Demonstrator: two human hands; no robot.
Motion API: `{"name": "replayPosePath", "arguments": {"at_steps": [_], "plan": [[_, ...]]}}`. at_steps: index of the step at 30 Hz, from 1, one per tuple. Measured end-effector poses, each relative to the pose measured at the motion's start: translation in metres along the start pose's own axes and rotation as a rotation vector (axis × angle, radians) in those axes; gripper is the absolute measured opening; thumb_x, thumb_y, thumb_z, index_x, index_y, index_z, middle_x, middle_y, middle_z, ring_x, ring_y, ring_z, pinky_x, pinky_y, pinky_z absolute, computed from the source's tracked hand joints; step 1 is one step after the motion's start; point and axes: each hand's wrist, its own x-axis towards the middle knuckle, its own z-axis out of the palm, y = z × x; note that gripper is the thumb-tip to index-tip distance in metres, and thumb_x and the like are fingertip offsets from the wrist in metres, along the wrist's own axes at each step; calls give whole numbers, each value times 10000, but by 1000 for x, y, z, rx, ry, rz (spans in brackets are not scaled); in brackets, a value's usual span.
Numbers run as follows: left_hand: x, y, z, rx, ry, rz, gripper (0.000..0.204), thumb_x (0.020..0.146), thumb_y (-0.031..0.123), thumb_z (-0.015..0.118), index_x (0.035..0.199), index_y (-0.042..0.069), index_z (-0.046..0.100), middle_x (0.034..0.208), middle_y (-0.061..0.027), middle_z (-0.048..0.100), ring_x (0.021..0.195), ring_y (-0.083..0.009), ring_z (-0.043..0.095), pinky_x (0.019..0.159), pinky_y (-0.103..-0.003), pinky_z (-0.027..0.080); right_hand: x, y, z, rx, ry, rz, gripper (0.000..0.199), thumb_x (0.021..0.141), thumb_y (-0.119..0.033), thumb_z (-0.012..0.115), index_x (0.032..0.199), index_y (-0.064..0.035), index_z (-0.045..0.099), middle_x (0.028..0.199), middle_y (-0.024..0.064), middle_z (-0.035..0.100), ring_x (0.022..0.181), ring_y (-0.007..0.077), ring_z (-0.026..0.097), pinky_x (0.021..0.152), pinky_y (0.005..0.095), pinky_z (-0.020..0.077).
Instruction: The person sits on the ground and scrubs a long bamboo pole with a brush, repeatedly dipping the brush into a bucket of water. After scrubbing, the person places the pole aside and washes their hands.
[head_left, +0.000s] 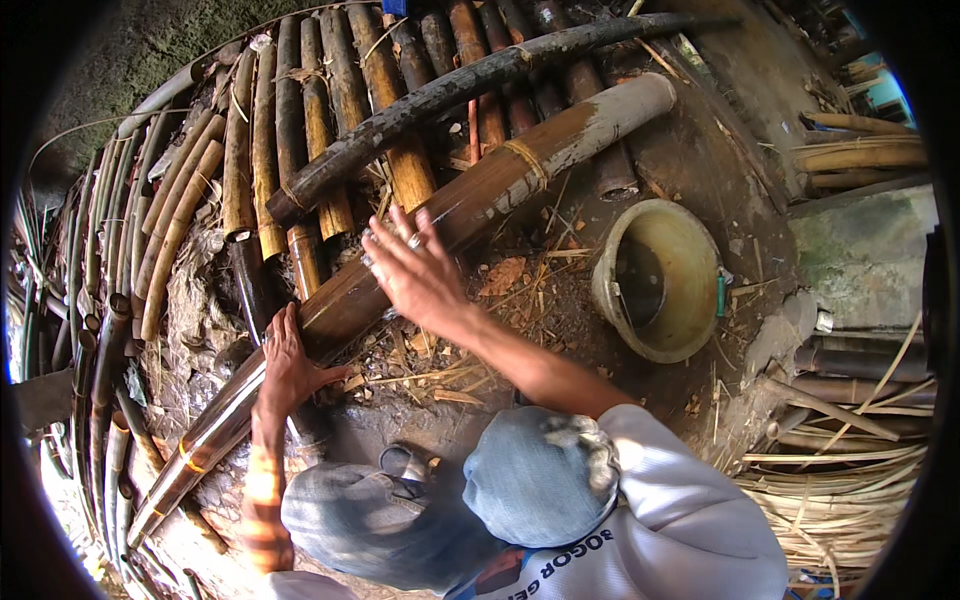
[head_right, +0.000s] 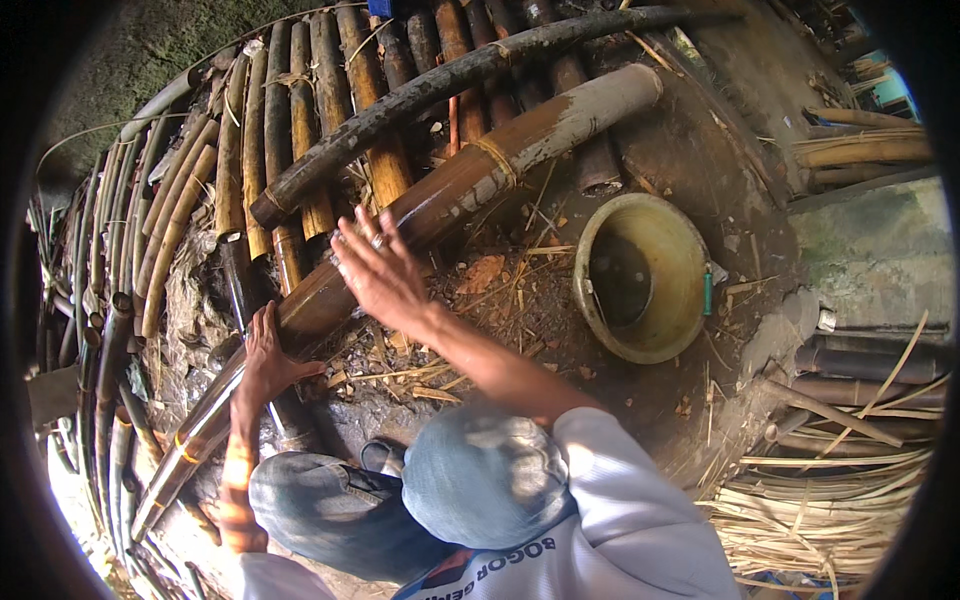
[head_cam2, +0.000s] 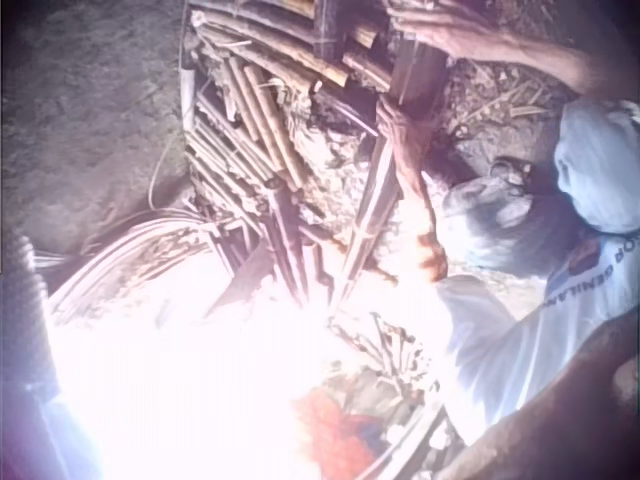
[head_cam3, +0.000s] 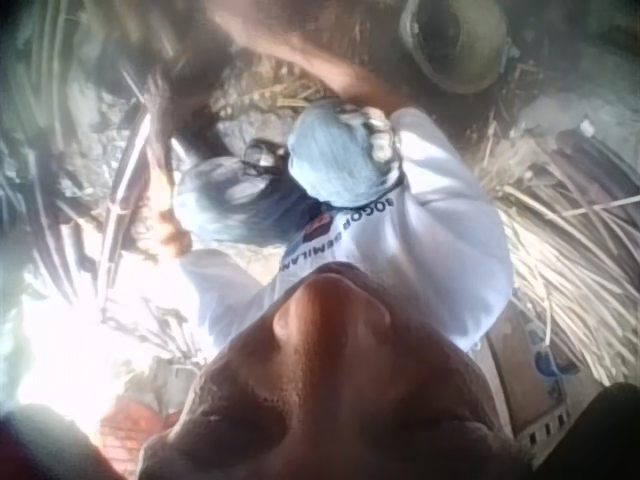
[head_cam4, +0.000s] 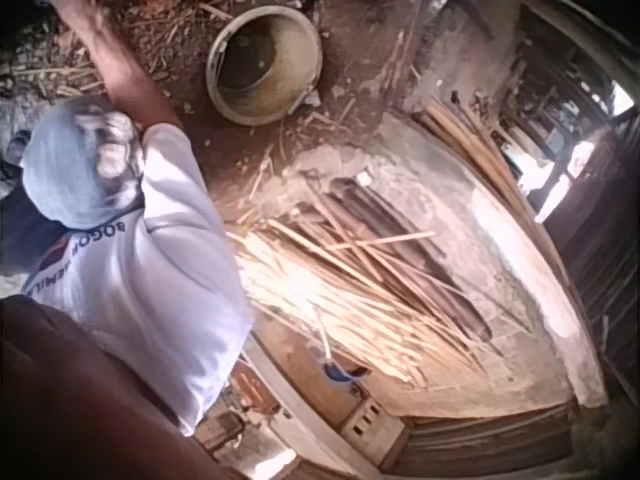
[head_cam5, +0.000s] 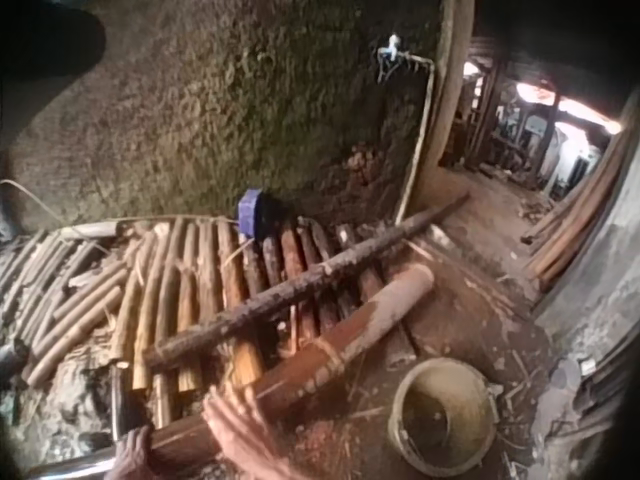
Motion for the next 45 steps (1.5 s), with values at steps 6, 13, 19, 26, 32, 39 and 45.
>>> {"name": "replayPosePath", "arguments": {"at_steps": [6, 13, 19, 26, 32, 39, 45], "plan": [[9, 6, 19, 73, 118, 14, 1329, 496, 375, 1013, 1582, 54, 320, 1506, -194, 461, 1379, -397, 460, 1109, -534, 416, 33, 277, -144, -424, 165, 482, 478, 1116, -327, 409, 1520, -80, 475, 1643, 288, 306, 1529, 528, 217, 1237, 628, 221], [25, -19, 0, 40, 110, 48, 1086, 549, 308, 968, 1471, 37, 462, 1293, -192, 604, 1163, -403, 602, 1006, -482, 492, 41, 27, -24, -75, 108, 318, 299, 997, -199, 611, 1268, -93, 679, 1377, 293, 594, 1248, 394, 570, 1019, 583, 496], [-15, -18, -8, 52, -11, 28, 1103, 533, 395, 969, 1457, 29, 489, 1285, -184, 629, 1202, -382, 616, 1033, -467, 504, 21, 100, -67, -155, 198, 378, 365, 1064, -275, 504, 1340, -87, 651, 1348, 204, 618, 1261, 403, 549, 1066, 591, 417], [-7, -11, -13, -36, -97, 49, 1111, 555, 455, 968, 1460, 29, 484, 1364, -181, 613, 1258, -366, 603, 1075, -457, 488, 9, 146, -91, -415, 233, 373, 261, 975, -232, 643, 1204, -109, 667, 1449, 368, 486, 1366, 548, 465, 1139, 688, 355], [-11, -33, -21, -78, -170, 26, 1107, 557, 434, 970, 1456, 13, 480, 1383, -169, 609, 1300, -361, 581, 1100, -443, 477, -10, 27, -36, -10, 117, 236, 319, 1014, -202, 624, 1290, -44, 648, 1533, 204, 502, 1432, 463, 432, 1216, 665, 251], [21, -30, -7, -172, -286, -17, 1152, 552, 417, 994, 1486, 10, 457, 1415, -206, 596, 1298, -344, 596, 1127, -426, 474, 3, 244, -126, -283, 312, 507, 416, 1105, -297, 441, 1441, -76, 548, 1596, 188, 448, 1543, 512, 205, 1250, 670, 99], [40, -39, -36, -357, -536, -171, 1245, 533, 404, 1010, 1536, -11, 401, 1387, -214, 631, 1271, -308, 627, 1123, -396, 482, -14, 28, -17, -38, -85, 100, 472, 1076, -245, 514, 1509, -57, 506, 1631, 185, 402, 1552, 499, 185, 1250, 681, 53]]}}
